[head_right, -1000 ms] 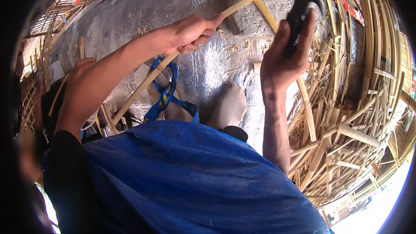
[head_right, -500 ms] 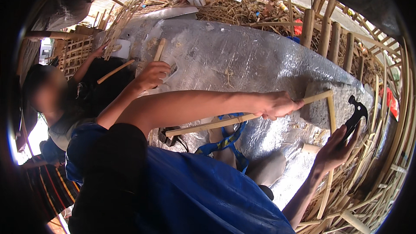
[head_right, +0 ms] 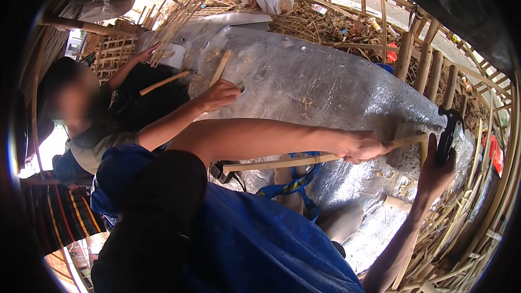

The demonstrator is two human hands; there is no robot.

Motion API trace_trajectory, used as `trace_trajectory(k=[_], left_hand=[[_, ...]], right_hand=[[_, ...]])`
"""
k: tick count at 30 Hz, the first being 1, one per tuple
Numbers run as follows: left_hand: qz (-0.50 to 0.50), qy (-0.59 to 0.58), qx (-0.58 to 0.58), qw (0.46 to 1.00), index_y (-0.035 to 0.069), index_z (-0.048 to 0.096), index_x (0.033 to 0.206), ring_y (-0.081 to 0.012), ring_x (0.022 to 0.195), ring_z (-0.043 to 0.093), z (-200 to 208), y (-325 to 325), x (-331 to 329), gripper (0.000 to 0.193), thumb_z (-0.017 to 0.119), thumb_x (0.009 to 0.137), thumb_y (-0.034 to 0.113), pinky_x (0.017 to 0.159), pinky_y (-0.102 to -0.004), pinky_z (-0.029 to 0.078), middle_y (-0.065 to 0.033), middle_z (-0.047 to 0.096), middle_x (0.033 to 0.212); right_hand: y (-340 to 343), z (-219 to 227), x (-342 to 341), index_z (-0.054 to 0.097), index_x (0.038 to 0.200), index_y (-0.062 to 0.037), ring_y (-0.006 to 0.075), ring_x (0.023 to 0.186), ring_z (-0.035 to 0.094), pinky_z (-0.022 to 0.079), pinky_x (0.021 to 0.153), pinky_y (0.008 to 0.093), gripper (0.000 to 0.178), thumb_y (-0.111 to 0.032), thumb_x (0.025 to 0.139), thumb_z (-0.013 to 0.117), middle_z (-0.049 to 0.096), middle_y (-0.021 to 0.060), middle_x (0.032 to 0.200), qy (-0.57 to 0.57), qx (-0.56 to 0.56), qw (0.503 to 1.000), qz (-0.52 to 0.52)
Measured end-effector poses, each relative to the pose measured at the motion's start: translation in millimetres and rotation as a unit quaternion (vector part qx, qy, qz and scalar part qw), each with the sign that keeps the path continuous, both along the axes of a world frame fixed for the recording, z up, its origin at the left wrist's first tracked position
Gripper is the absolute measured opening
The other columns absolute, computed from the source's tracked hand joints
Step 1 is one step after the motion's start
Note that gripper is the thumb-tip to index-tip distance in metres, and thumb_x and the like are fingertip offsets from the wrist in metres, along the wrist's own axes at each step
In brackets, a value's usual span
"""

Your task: The person trims a wood strip with a knife, then uses a hammer to nail wood strips together while sitting on the floor.

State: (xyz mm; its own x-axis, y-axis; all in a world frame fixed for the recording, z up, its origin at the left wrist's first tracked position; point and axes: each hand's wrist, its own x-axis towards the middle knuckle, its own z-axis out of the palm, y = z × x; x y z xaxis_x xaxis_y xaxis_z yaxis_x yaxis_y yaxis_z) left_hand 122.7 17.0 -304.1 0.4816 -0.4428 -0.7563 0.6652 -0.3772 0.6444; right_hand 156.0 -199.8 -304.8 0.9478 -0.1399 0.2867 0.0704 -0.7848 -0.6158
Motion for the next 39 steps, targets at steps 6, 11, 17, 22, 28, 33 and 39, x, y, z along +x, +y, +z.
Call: trace_trajectory(k=[6, 11, 17, 22, 28, 33, 39], left_hand=[[-0.020, -0.011, 0.036, 0.999, 0.014, 0.036, 0.063, -0.0110, 0.038, 0.026, 18.6, -8.7, 5.0, 0.057, 0.035, 0.101, 0.057, 0.037, -0.0325, 0.022, 0.0024, 0.027, 0.049], [-0.013, 0.128, 0.272, 0.954, 0.014, 0.036, 0.062, -0.0107, 0.039, 0.026, 3.4, -34.3, 12.8, 0.058, 0.035, 0.101, 0.058, 0.037, -0.0324, 0.023, 0.0026, 0.027, 0.049], [0.018, -0.014, 0.045, 0.999, 0.013, 0.039, 0.065, -0.0114, 0.039, 0.029, -7.2, -5.5, -8.9, 0.059, 0.034, 0.101, 0.059, 0.037, -0.0320, 0.025, 0.0011, 0.030, 0.049], [0.007, -0.044, 0.016, 0.999, 0.008, 0.051, 0.073, -0.0172, 0.046, 0.044, -40.4, -10.5, -22.0, 0.064, 0.027, 0.102, 0.059, 0.048, -0.0385, 0.042, -0.0040, 0.039, 0.053], [-0.085, -0.204, 0.172, 0.960, -0.003, 0.062, 0.112, -0.0257, 0.084, 0.065, -29.2, 43.3, 17.0, 0.078, 0.022, 0.100, 0.063, 0.086, -0.0403, 0.054, -0.0164, 0.066, 0.089], [-0.262, -0.141, 0.286, 0.911, 0.004, 0.067, 0.074, -0.0165, 0.040, 0.052, 10.0, 160.3, 67.3, 0.027, 0.059, 0.079, 0.029, 0.038, -0.0346, 0.040, -0.0054, 0.059, 0.057], [-0.530, -0.067, 0.458, 0.711, 0.007, 0.074, 0.071, -0.0253, 0.052, 0.058, -3.4, 302.9, 22.3, 0.023, 0.077, 0.061, 0.027, 0.047, -0.0401, 0.043, -0.0103, 0.068, 0.068]], right_hand=[[-2.5, -19.3, 34.5, 0.068, 0.093, -0.0024, 0.0076, 0.060, 0.051, 0.044, 0.054, 0.0294, 0.029, -0.028, 0.086, 0.078, 0.065, 0.0046, 0.069, 0.109, -0.006, 0.993, 0.033], [-39.7, -45.2, 45.2, 0.067, 0.097, -0.0008, 0.0076, 0.064, 0.052, 0.044, 0.056, 0.0283, 0.032, -0.026, 0.084, 0.079, 0.063, -0.0001, 0.074, 0.116, 0.120, 0.982, 0.095], [-35.6, -41.5, 48.4, 0.067, 0.096, -0.0009, 0.0069, 0.062, 0.051, 0.043, 0.054, 0.0280, 0.031, -0.027, 0.084, 0.079, 0.061, -0.0003, 0.071, 0.147, 0.051, 0.983, 0.094], [-27.6, -28.7, 47.9, 0.069, 0.095, -0.0013, 0.0072, 0.061, 0.053, 0.043, 0.054, 0.0285, 0.037, -0.035, 0.082, 0.079, 0.064, 0.0024, 0.069, 0.173, 0.025, 0.981, 0.080], [-27.0, -18.9, 42.3, 0.072, 0.096, -0.0012, 0.0104, 0.063, 0.057, 0.048, 0.060, 0.0310, 0.049, -0.044, 0.076, 0.082, 0.068, 0.0051, 0.071, 0.176, 0.018, 0.982, 0.064], [-17.4, -14.0, 34.9, 0.072, 0.096, -0.0028, 0.0121, 0.067, 0.062, 0.050, 0.064, 0.0328, 0.045, -0.041, 0.075, 0.082, 0.071, 0.0084, 0.075, 0.177, 0.033, 0.982, 0.055], [-3.1, -0.6, 25.8, 0.070, 0.096, 0.0006, 0.0122, 0.066, 0.060, 0.050, 0.064, 0.0337, 0.039, -0.032, 0.077, 0.080, 0.070, 0.0108, 0.073, 0.181, 0.071, 0.980, 0.035]])
